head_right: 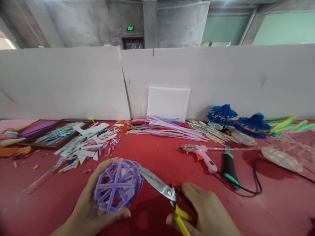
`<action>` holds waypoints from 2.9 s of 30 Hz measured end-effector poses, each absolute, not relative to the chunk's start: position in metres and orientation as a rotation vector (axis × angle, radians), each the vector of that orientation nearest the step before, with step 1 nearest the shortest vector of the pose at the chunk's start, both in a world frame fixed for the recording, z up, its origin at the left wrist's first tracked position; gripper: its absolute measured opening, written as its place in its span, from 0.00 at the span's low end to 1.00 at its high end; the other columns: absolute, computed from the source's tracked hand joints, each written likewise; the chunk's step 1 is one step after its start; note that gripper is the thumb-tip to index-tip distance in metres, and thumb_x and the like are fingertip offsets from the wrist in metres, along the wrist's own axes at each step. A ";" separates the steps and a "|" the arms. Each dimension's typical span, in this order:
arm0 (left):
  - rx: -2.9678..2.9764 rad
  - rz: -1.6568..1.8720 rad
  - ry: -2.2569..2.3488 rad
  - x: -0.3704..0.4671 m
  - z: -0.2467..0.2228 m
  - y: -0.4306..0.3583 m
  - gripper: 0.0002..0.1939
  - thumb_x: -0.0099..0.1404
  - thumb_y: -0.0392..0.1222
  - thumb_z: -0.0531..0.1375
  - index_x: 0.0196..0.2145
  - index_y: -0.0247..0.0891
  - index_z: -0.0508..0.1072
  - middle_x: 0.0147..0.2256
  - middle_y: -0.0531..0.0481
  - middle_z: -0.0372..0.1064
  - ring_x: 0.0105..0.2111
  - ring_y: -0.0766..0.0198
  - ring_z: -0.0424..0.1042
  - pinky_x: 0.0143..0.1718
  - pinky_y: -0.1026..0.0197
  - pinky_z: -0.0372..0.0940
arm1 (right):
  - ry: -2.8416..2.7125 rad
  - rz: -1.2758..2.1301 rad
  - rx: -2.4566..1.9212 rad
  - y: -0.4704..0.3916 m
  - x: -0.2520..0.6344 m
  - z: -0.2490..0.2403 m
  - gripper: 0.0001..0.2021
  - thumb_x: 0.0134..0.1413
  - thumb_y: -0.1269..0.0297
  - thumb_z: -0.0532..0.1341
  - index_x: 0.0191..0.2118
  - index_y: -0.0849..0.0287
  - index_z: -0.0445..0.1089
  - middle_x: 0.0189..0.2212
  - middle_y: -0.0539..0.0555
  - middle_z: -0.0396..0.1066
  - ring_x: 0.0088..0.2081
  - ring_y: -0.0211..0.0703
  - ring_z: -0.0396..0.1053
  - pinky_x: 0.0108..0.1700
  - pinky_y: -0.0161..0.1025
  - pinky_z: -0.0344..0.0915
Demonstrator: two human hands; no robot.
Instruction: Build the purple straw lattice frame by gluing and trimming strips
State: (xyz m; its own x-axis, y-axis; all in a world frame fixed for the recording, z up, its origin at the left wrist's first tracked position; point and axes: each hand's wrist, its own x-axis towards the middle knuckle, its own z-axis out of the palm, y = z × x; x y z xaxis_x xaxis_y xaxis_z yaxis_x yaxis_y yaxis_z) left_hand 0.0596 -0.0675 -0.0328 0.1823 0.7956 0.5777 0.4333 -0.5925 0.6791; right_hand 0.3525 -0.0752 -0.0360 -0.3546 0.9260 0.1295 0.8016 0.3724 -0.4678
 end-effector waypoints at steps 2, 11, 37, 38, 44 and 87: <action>2.008 1.315 1.102 0.059 -0.033 -0.070 0.47 0.54 0.54 0.70 0.64 0.46 0.53 0.59 0.33 0.60 0.54 0.43 0.72 0.49 0.48 0.75 | -2.273 0.475 -1.524 -0.074 0.353 -0.036 0.17 0.54 0.48 0.62 0.26 0.55 0.63 0.21 0.49 0.70 0.21 0.39 0.63 0.23 0.34 0.53; 1.934 0.921 0.881 0.056 -0.018 -0.073 0.48 0.62 0.42 0.66 0.69 0.48 0.40 0.65 0.32 0.55 0.58 0.46 0.68 0.53 0.47 0.71 | -2.209 0.494 -1.614 -0.072 0.349 -0.034 0.16 0.55 0.49 0.61 0.24 0.55 0.63 0.19 0.48 0.69 0.21 0.39 0.64 0.22 0.33 0.52; 1.928 1.164 0.881 0.075 -0.022 -0.078 0.44 0.59 0.62 0.63 0.65 0.47 0.49 0.58 0.34 0.63 0.58 0.46 0.68 0.54 0.46 0.70 | -2.346 0.242 -1.969 -0.062 0.351 -0.033 0.13 0.61 0.58 0.53 0.40 0.58 0.72 0.38 0.61 0.78 0.35 0.53 0.76 0.32 0.40 0.60; 1.931 1.153 0.892 0.075 -0.023 -0.077 0.47 0.56 0.64 0.64 0.65 0.46 0.50 0.59 0.34 0.61 0.59 0.44 0.67 0.55 0.44 0.69 | -2.348 0.221 -1.974 -0.062 0.350 -0.032 0.13 0.61 0.58 0.53 0.39 0.59 0.71 0.38 0.61 0.78 0.35 0.53 0.76 0.31 0.40 0.59; 2.018 1.070 1.083 0.076 -0.021 -0.070 0.46 0.46 0.66 0.69 0.57 0.44 0.62 0.55 0.37 0.62 0.56 0.42 0.67 0.57 0.40 0.65 | -2.292 0.262 -2.209 -0.066 0.346 -0.024 0.09 0.55 0.58 0.59 0.34 0.58 0.68 0.26 0.57 0.76 0.28 0.52 0.75 0.25 0.38 0.51; 2.812 1.373 0.899 0.062 -0.017 -0.063 0.23 0.64 0.41 0.64 0.53 0.28 0.63 0.51 0.32 0.64 0.57 0.49 0.65 0.57 0.50 0.67 | -2.143 0.856 -1.471 -0.084 0.335 -0.012 0.25 0.36 0.59 0.75 0.21 0.57 0.54 0.19 0.41 0.54 0.22 0.32 0.48 0.23 0.29 0.48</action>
State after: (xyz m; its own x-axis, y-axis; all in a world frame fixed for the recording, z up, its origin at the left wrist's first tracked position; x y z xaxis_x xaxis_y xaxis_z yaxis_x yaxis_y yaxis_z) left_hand 0.0624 -0.0631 -0.0171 0.4933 0.4272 0.7577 0.5233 -0.8416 0.1338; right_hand 0.3348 -0.0837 -0.0125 -0.3646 0.9311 -0.0144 0.6846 0.2575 -0.6819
